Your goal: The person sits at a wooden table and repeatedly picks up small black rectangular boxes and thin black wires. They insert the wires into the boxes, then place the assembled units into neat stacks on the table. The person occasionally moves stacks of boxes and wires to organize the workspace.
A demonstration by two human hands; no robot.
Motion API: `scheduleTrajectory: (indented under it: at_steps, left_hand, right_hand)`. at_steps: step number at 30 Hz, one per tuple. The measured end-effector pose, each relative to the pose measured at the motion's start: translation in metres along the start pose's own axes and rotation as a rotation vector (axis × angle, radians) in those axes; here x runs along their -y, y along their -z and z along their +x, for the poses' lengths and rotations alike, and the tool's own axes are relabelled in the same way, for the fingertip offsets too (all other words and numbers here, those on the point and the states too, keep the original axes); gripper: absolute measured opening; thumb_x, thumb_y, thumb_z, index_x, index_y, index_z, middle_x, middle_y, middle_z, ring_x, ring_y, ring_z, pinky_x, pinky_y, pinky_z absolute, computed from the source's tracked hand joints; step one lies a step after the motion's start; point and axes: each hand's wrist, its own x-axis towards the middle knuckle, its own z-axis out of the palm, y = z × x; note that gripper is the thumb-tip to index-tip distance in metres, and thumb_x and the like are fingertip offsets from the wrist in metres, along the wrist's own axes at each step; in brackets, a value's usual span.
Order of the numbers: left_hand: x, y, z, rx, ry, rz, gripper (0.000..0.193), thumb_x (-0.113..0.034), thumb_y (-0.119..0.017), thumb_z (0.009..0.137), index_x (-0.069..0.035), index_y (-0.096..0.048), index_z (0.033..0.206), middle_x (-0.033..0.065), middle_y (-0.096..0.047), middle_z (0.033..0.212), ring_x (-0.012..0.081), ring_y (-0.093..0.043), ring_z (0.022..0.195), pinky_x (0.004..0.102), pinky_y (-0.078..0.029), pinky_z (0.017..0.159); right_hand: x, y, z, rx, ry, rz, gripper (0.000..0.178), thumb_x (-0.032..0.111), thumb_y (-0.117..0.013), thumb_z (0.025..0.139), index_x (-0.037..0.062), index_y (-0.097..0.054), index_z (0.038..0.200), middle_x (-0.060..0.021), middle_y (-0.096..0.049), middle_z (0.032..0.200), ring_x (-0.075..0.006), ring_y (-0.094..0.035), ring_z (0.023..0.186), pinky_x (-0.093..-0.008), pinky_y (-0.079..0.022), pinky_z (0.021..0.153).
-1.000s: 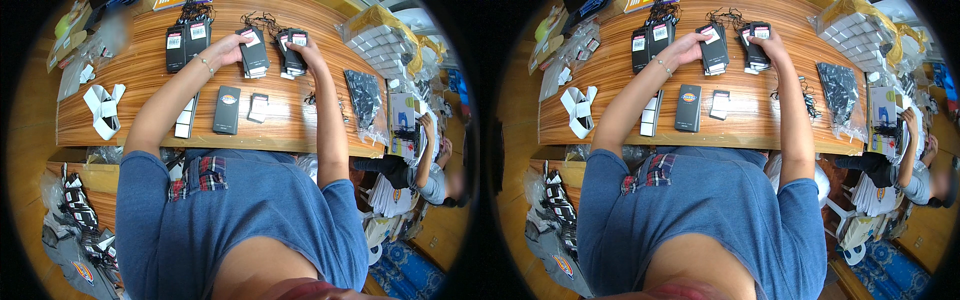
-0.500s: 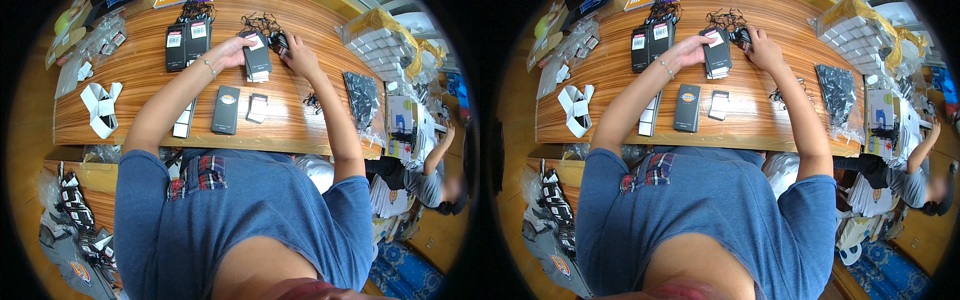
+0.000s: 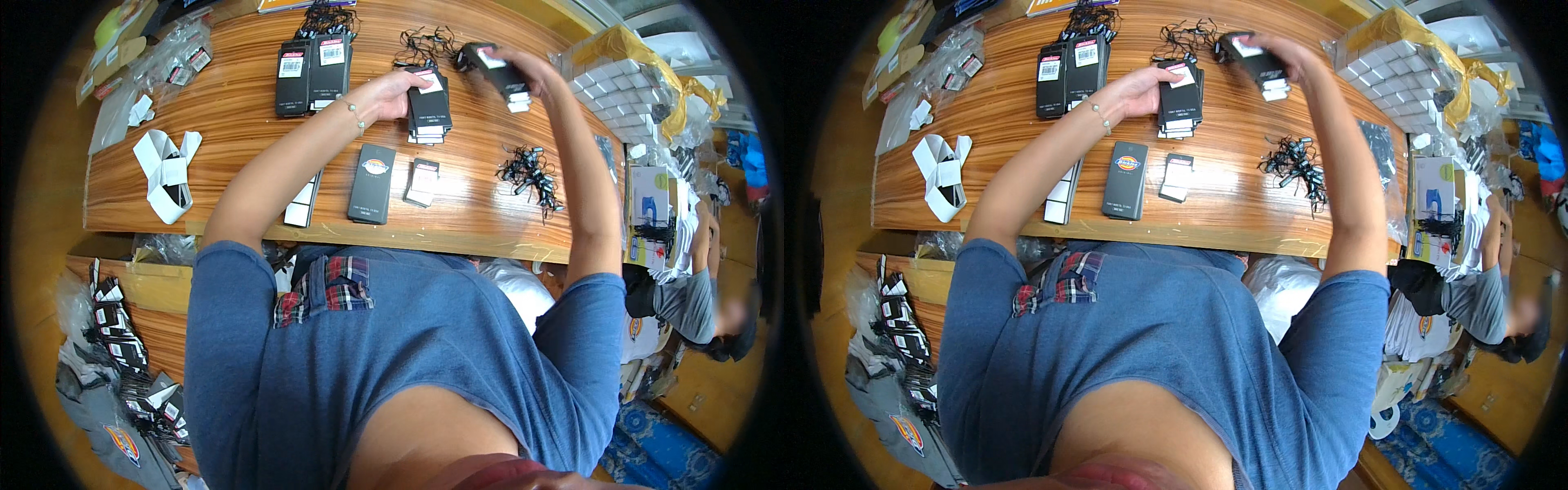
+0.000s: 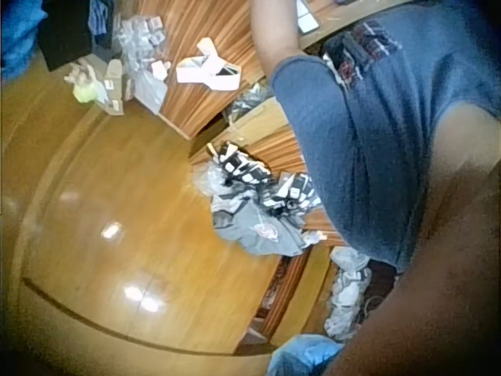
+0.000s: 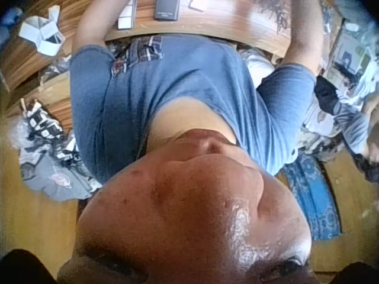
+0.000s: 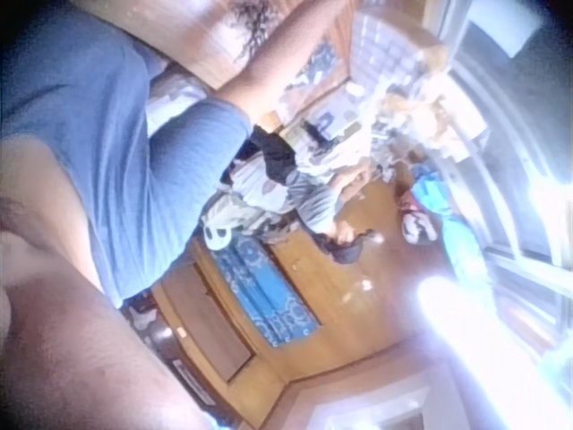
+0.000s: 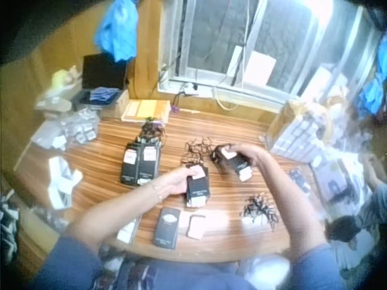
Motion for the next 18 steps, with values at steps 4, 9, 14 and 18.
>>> scheduleTrajectory:
  at_steps: [4, 9, 14, 18]
  left_hand:
    - [0.001, -0.016, 0.008, 0.048, 0.059, -0.061, 0.021, -0.007, -0.049, 0.086, 0.001, -0.049, 0.106, 0.0131, -0.059, 0.099, 0.0214, -0.061, 0.089, 0.0391, -0.048, 0.083]
    - [0.006, -0.032, 0.022, 0.013, 0.035, -0.184, 0.020, -0.005, -0.046, 0.088, 0.000, -0.048, 0.106, 0.0129, -0.058, 0.100, 0.0228, -0.059, 0.093, 0.0411, -0.047, 0.085]
    - [0.001, -0.052, 0.026, -0.081, -0.008, -0.332, 0.019, -0.007, -0.039, 0.090, -0.004, -0.048, 0.107, 0.0103, -0.057, 0.102, 0.0239, -0.057, 0.096, 0.0457, -0.047, 0.083]
    - [-0.008, -0.072, 0.010, -0.007, -0.047, -0.344, 0.025, -0.012, -0.031, 0.092, -0.005, -0.049, 0.108, 0.0091, -0.058, 0.097, 0.0219, -0.058, 0.093, 0.0428, -0.050, 0.079]
  right_hand:
    - [0.050, 0.036, 0.012, 0.009, 0.156, -0.125, 0.057, 0.039, -0.070, 0.072, -0.0064, -0.053, 0.103, -0.0173, -0.063, 0.085, -0.0173, -0.065, 0.067, -0.0233, -0.055, 0.058]
    - [0.125, 0.021, -0.001, -0.011, -0.071, -0.010, 0.029, 0.033, -0.062, 0.079, 0.0060, -0.059, 0.090, -0.0095, -0.063, 0.069, -0.0178, -0.059, 0.049, -0.0280, -0.048, 0.040]
    - [0.094, -0.020, -0.016, 0.143, 0.029, -0.139, 0.054, 0.044, -0.068, 0.073, -0.0024, -0.057, 0.098, -0.0131, -0.064, 0.081, -0.0140, -0.062, 0.060, -0.0223, -0.053, 0.053]
    - [0.043, -0.049, -0.040, 0.074, -0.028, 0.079, 0.042, 0.031, -0.064, 0.078, 0.0001, -0.054, 0.105, -0.0150, -0.062, 0.090, -0.0190, -0.064, 0.070, -0.0283, -0.054, 0.062]
